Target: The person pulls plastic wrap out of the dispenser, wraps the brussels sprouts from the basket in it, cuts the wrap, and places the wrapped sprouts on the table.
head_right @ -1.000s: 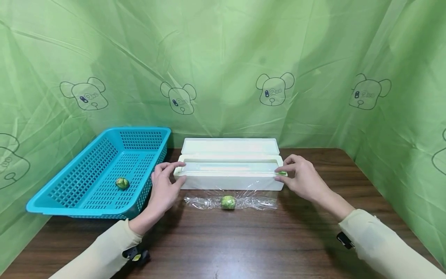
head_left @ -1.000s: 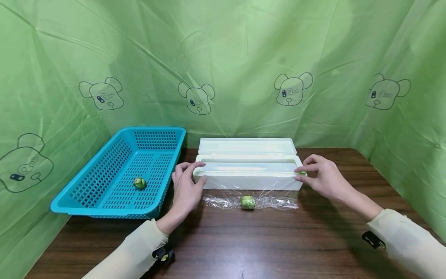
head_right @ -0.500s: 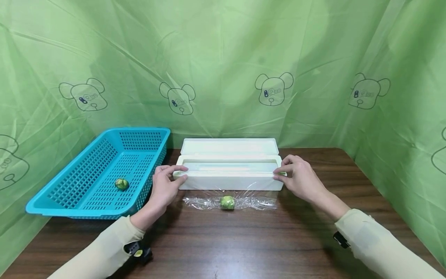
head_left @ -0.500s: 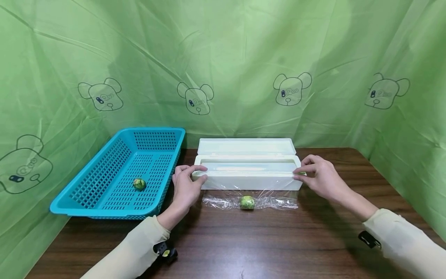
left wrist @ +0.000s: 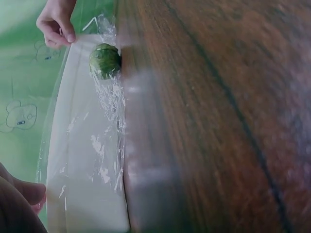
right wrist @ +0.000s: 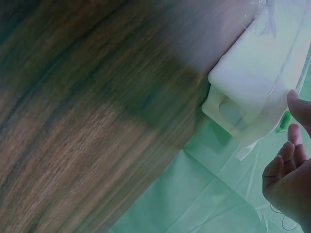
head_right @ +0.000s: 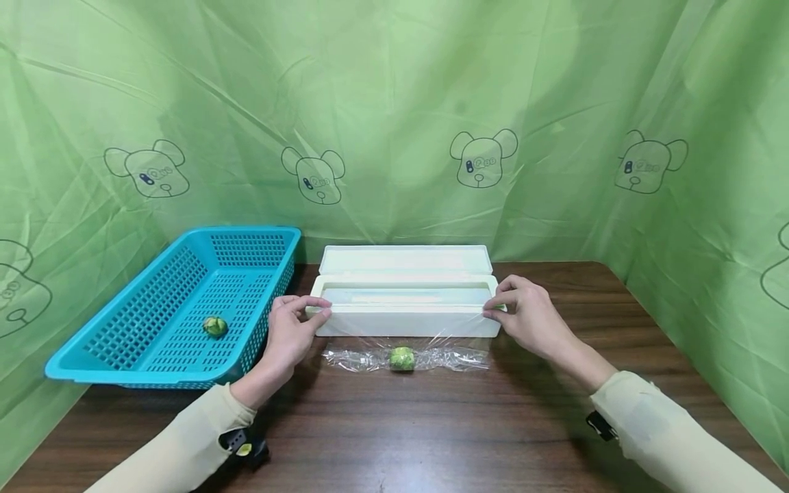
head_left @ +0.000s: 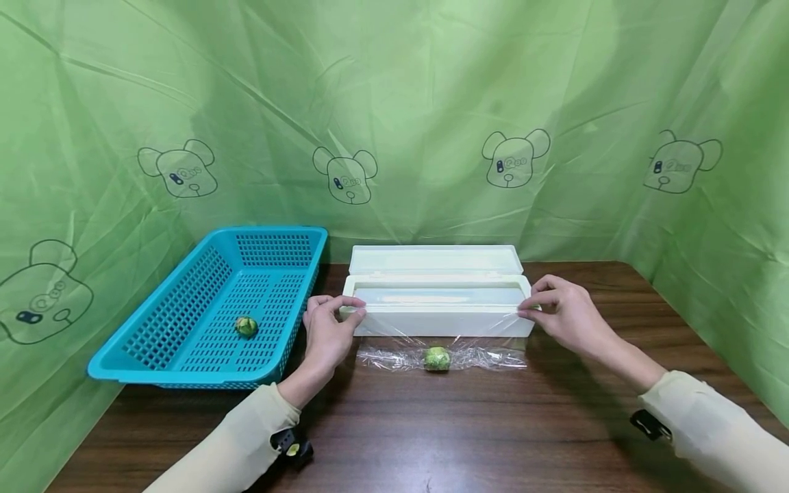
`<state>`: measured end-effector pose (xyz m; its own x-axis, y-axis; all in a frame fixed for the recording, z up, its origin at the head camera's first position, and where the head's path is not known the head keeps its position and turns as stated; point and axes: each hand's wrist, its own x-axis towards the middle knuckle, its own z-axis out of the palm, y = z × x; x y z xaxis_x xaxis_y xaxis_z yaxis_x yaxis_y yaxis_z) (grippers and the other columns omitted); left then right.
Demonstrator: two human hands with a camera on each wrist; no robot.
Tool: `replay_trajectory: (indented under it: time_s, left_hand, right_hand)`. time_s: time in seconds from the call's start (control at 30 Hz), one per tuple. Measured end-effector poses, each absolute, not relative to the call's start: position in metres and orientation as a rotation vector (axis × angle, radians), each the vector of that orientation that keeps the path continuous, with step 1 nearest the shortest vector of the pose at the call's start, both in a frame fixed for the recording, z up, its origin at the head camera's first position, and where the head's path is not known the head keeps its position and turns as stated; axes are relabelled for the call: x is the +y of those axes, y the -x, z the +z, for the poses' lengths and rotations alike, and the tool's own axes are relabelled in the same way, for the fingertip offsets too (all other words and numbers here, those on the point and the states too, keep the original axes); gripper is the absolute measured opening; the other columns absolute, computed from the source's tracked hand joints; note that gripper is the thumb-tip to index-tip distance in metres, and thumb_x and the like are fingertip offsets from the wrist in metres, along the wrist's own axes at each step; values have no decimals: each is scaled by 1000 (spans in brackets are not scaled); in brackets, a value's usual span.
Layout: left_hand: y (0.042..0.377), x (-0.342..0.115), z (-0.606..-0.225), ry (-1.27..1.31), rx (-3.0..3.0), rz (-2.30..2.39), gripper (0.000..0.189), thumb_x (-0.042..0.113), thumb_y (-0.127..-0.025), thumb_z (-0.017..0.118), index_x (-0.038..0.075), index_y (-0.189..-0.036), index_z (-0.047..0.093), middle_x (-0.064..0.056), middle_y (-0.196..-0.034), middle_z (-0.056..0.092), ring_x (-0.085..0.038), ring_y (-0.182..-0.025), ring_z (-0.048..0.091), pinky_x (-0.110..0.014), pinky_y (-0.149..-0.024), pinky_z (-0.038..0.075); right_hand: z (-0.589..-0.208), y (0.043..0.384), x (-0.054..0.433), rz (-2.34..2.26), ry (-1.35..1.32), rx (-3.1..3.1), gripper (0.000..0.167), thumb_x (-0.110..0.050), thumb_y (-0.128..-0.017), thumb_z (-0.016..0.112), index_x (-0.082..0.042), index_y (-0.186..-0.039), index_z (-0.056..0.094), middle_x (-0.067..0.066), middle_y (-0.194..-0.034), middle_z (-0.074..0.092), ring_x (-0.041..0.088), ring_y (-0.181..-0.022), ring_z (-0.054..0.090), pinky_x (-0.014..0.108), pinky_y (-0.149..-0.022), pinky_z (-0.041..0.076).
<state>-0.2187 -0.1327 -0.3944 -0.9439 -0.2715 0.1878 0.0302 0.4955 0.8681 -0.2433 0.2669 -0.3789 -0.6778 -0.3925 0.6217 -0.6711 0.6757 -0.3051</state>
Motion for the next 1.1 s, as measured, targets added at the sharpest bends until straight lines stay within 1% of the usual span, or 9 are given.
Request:
replay_trajectory:
  time_s: [0.1,0.3,0.47,0.6,0.7,0.8,0.9,0.97,1.1]
  left_hand:
    - [216,-132,-394,-185,-2446,-1410,6,12,-94,80,13,-99,83,-11,-123,46,-34,-122,37,-49,-104,32]
    - [208,-131,-392,-94,-2447,-1357,5,13,-93,80,13,-97,83,-12,-115,50,-33,-118,40,-47,-100,34]
    - [203,-133,-392,-40,-2440,-1346,3,13,-93,81,12,-95,83,-9,-99,57,-30,-99,51,-40,-86,39]
    - [200,-135,-391,-21,-2432,-1366,5,14,-94,80,9,-94,82,-6,-97,63,-23,-84,56,-37,-78,43]
    - [198,-137,-391,-22,-2436,-1389,5,14,-94,80,9,-95,82,-4,-99,67,-20,-80,57,-36,-76,44]
    - [197,-138,-391,-36,-2444,-1408,5,14,-93,81,9,-95,82,-4,-94,68,-19,-73,57,-34,-70,44]
    - [196,-139,-390,-55,-2456,-1452,4,13,-93,80,11,-96,81,-6,-80,64,-19,-67,54,-33,-63,42]
    - [195,-139,-390,-60,-2470,-1486,4,12,-94,79,11,-98,81,-8,-73,60,-19,-63,52,-32,-58,42]
    - [195,-138,-390,-37,-2489,-1546,4,10,-97,75,8,-100,78,-7,-78,67,-19,-64,54,-29,-56,43]
  right_hand:
    - [-378,241,266,731,-804,-2395,23,4,-75,92,-16,-83,83,-5,-89,62,7,-67,52,18,-59,41]
    - [-375,234,265,827,-789,-2454,24,3,-81,87,-20,-83,79,-8,-93,67,10,-64,52,19,-57,40]
    - [-375,227,265,924,-789,-2537,22,2,-85,83,-19,-87,78,-7,-86,69,7,-58,51,23,-51,41]
    - [-372,221,268,1099,-695,-2652,12,-5,-90,82,-17,-93,80,2,-74,70,9,-50,51,26,-44,41]
    - [-370,218,269,1286,-603,-2721,2,-13,-95,79,-13,-97,79,7,-86,76,16,-45,53,30,-40,43]
    - [-370,218,269,1461,-584,-2736,9,-14,-99,76,-5,-99,75,9,-102,79,23,-43,55,33,-36,43]
    - [-372,219,270,1576,-621,-2721,12,-11,-101,72,0,-100,70,15,-100,78,21,-42,54,34,-34,42]
    - [-374,220,270,1620,-654,-2707,11,-9,-102,70,1,-100,68,19,-90,76,20,-42,53,35,-34,43]
    - [-379,220,270,1648,-719,-2679,7,-4,-101,69,2,-101,66,22,-79,71,28,-50,62,38,-43,52]
